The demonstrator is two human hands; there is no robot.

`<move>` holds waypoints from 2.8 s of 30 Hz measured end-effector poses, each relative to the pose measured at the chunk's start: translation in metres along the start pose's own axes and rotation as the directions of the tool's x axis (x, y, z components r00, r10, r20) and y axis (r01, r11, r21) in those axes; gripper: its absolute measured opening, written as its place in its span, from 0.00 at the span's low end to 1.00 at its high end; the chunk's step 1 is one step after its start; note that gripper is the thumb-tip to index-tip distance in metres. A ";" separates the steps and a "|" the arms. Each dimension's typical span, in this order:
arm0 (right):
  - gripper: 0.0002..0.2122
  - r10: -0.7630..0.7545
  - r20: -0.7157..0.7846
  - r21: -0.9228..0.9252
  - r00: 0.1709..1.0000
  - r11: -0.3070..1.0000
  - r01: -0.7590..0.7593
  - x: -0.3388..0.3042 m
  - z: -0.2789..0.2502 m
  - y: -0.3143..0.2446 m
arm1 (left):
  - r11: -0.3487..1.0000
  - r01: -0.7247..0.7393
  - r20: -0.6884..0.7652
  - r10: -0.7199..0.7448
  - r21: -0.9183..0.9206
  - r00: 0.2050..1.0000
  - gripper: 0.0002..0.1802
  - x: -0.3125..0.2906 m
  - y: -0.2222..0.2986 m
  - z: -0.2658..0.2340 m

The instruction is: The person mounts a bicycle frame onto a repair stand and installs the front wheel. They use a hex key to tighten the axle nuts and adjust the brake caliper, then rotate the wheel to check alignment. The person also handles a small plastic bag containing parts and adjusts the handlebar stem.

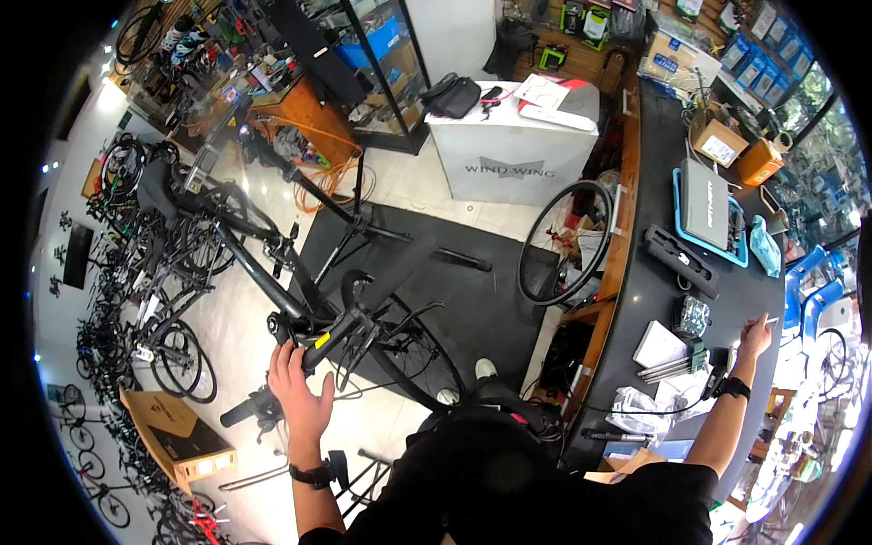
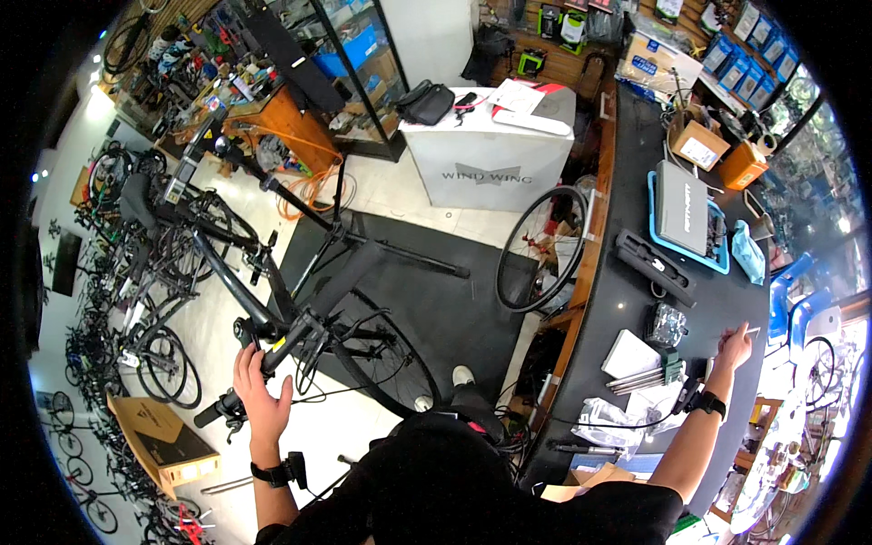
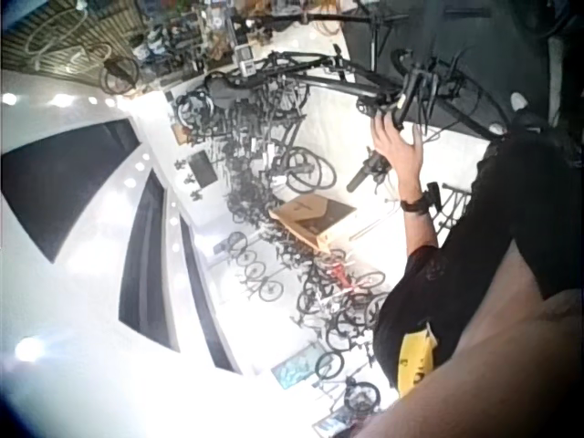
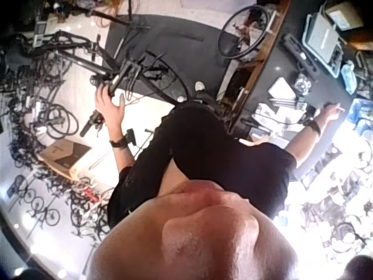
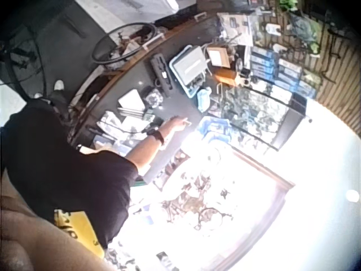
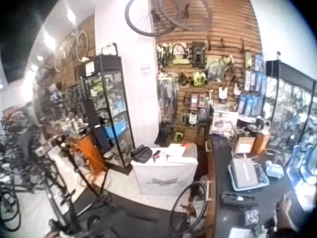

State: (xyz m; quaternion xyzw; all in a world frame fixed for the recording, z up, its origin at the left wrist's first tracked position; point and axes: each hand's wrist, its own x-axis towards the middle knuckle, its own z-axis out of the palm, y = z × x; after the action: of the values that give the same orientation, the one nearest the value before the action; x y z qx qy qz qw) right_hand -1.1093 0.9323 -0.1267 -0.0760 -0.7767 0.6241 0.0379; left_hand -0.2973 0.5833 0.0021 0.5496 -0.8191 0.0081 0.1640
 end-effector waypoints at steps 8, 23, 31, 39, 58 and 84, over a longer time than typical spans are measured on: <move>0.10 -0.180 0.208 0.457 0.961 0.887 0.067 -0.151 0.129 -0.220 | 0.999 -0.037 -0.035 0.037 -0.004 0.999 0.37 0.003 0.004 -0.002; 0.09 -0.462 0.586 0.763 0.666 0.592 -0.261 -0.434 0.271 -0.383 | 0.989 -0.150 -0.164 0.148 -0.003 0.975 0.34 -0.008 -0.017 0.014; 0.08 -0.411 0.763 0.575 0.499 0.784 -0.234 -0.450 0.347 -0.390 | 0.998 -0.003 -0.191 -0.010 -0.066 0.982 0.27 -0.007 -0.017 0.013; 0.09 -0.393 0.879 0.476 0.270 0.748 -0.462 -0.411 0.498 -0.349 | 0.954 0.300 -0.258 -0.297 -0.029 0.919 0.25 0.001 0.023 0.013; 0.07 -0.024 1.000 0.026 0.009 0.946 -0.323 -0.401 0.571 -0.219 | 0.896 0.437 -0.409 -0.429 -0.080 0.805 0.22 0.022 0.044 0.029; 0.15 0.129 0.890 -0.166 -0.437 0.985 -0.047 -0.480 0.665 -0.176 | 0.562 0.825 -0.451 -0.721 0.066 0.527 0.22 0.043 0.078 0.039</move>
State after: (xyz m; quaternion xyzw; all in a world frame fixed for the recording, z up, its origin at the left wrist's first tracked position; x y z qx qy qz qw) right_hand -0.7513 0.1753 -0.0830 0.4204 -0.4526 0.3793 -0.6889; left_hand -0.3928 0.5675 -0.0101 0.8619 -0.4284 0.1503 0.2259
